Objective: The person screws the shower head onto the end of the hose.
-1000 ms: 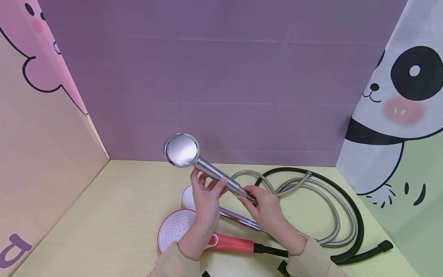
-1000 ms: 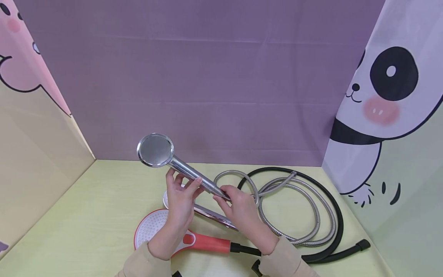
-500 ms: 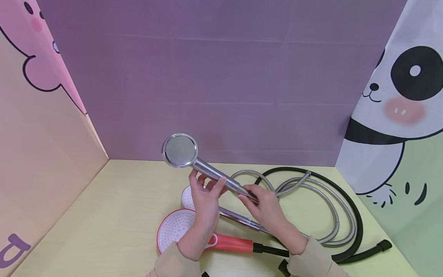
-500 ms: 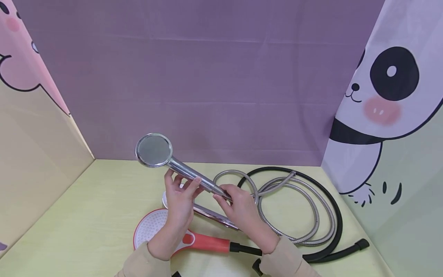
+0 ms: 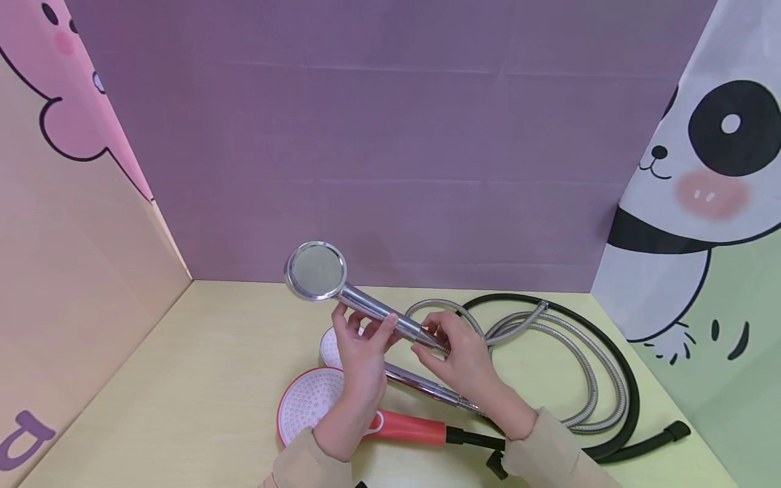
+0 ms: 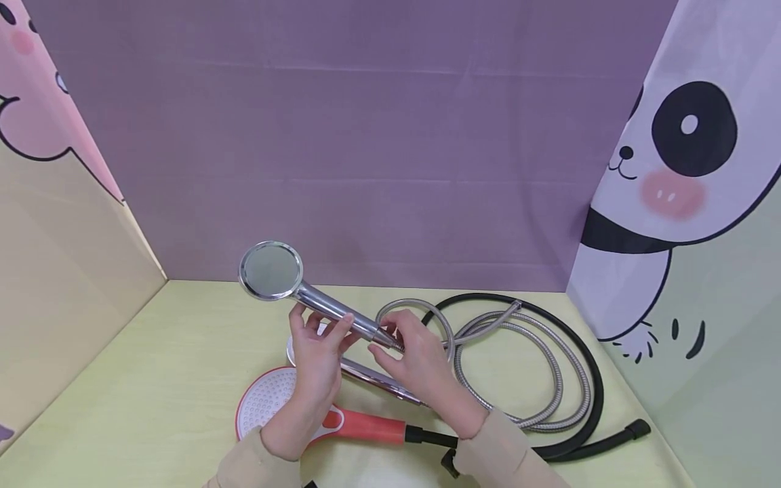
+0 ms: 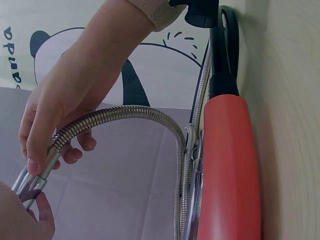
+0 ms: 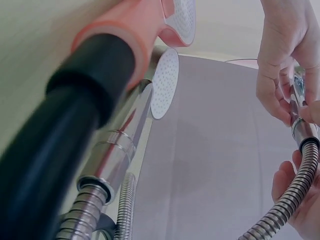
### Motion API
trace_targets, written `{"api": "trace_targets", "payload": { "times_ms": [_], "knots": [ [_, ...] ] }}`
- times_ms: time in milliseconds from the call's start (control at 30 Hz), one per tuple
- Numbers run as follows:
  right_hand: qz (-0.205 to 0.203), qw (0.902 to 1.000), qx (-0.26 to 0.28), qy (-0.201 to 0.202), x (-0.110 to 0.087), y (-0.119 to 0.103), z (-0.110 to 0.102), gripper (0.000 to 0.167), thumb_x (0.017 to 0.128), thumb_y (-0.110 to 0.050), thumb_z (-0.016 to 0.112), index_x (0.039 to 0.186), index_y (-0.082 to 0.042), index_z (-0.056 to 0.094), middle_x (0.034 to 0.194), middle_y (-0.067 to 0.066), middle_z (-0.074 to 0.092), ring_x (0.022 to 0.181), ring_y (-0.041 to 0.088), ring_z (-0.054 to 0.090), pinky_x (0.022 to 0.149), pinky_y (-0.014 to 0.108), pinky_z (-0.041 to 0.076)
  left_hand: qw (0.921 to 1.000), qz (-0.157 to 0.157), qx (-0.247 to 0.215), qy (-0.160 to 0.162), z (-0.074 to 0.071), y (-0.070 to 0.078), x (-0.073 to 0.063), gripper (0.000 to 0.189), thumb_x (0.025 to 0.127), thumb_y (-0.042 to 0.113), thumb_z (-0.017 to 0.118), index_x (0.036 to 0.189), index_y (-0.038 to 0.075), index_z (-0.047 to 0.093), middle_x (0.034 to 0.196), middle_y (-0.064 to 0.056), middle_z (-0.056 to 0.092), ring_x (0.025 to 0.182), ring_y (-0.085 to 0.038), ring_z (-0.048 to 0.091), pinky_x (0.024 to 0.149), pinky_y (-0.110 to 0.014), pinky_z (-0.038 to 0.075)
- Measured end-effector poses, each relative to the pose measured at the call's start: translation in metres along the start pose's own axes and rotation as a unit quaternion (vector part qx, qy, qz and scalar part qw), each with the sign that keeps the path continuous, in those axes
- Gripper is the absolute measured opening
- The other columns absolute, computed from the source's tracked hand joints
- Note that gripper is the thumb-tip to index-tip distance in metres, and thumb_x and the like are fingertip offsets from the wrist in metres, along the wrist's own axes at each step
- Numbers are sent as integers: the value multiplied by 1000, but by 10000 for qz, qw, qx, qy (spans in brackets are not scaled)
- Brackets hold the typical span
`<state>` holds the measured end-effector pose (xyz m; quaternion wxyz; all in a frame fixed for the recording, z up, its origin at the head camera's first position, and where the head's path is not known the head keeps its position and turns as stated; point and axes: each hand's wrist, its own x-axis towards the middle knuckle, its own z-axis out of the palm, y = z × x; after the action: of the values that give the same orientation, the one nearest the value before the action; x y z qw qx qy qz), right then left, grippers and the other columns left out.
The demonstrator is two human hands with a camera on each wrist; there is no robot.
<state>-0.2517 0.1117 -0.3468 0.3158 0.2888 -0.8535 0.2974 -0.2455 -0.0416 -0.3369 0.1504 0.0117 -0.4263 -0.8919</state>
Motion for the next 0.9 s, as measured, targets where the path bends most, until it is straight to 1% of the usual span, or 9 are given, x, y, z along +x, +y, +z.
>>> {"api": "trace_targets", "payload": {
  "times_ms": [133, 233, 433, 533, 633, 767, 900],
  "knots": [
    [180, 9997, -135, -73, 5, -1, 1, 38, 71, -23, 80, 100, -14, 58, 81, -5, 55, 61, 4, 47, 52, 16, 43, 10000, 7, 11, -3, 1, -1, 0, 71, 80, -8, 68, 134, 19, 30, 107, -8, 47, 84, -17, 60, 74, -38, 59],
    [202, 9995, -225, -112, 7, -2, 2, 38, 70, -24, 80, 100, -15, 58, 81, -4, 57, 61, 4, 48, 52, 16, 43, 10000, -6, -23, -4, 1, -1, -1, 70, 80, -8, 68, 134, 19, 31, 107, -8, 47, 84, -17, 61, 73, -38, 59],
    [-55, 9999, -69, -60, 9, 0, 5, 37, 69, -20, 78, 100, -13, 58, 81, -3, 57, 60, 3, 47, 51, 14, 43, 9999, -59, -94, 28, 1, -3, -1, 71, 80, -9, 67, 134, 20, 31, 106, -8, 47, 82, -16, 60, 74, -38, 59],
    [-180, 9998, 11, 9, 9, 1, 7, 37, 68, -18, 78, 98, -12, 58, 78, -3, 56, 58, 3, 46, 50, 13, 42, 9999, -98, -57, 53, 1, -4, -1, 70, 80, -9, 67, 133, 20, 32, 106, -9, 47, 82, -16, 60, 72, -38, 59],
    [-214, 9997, -5, 70, 9, 1, 8, 35, 67, -18, 78, 96, -12, 58, 77, -4, 55, 57, 3, 44, 49, 12, 40, 9999, -146, 0, 65, 0, -4, -2, 69, 80, -10, 67, 133, 19, 32, 106, -9, 47, 82, -17, 60, 71, -39, 59],
    [-120, 9997, 120, 148, 9, 1, 8, 35, 65, -16, 78, 94, -13, 59, 76, -4, 56, 57, 3, 44, 48, 12, 40, 9998, -211, 35, 27, 0, -4, -3, 68, 80, -10, 67, 132, 17, 32, 106, -10, 47, 82, -17, 60, 71, -41, 59],
    [73, 9995, 250, 194, 7, 2, 8, 35, 64, -15, 78, 94, -14, 60, 76, -5, 55, 58, 3, 43, 47, 13, 41, 9997, -225, 53, -20, 0, -3, -5, 65, 81, -10, 65, 132, 15, 33, 105, -10, 48, 83, -17, 60, 71, -43, 59]
  ]
}}
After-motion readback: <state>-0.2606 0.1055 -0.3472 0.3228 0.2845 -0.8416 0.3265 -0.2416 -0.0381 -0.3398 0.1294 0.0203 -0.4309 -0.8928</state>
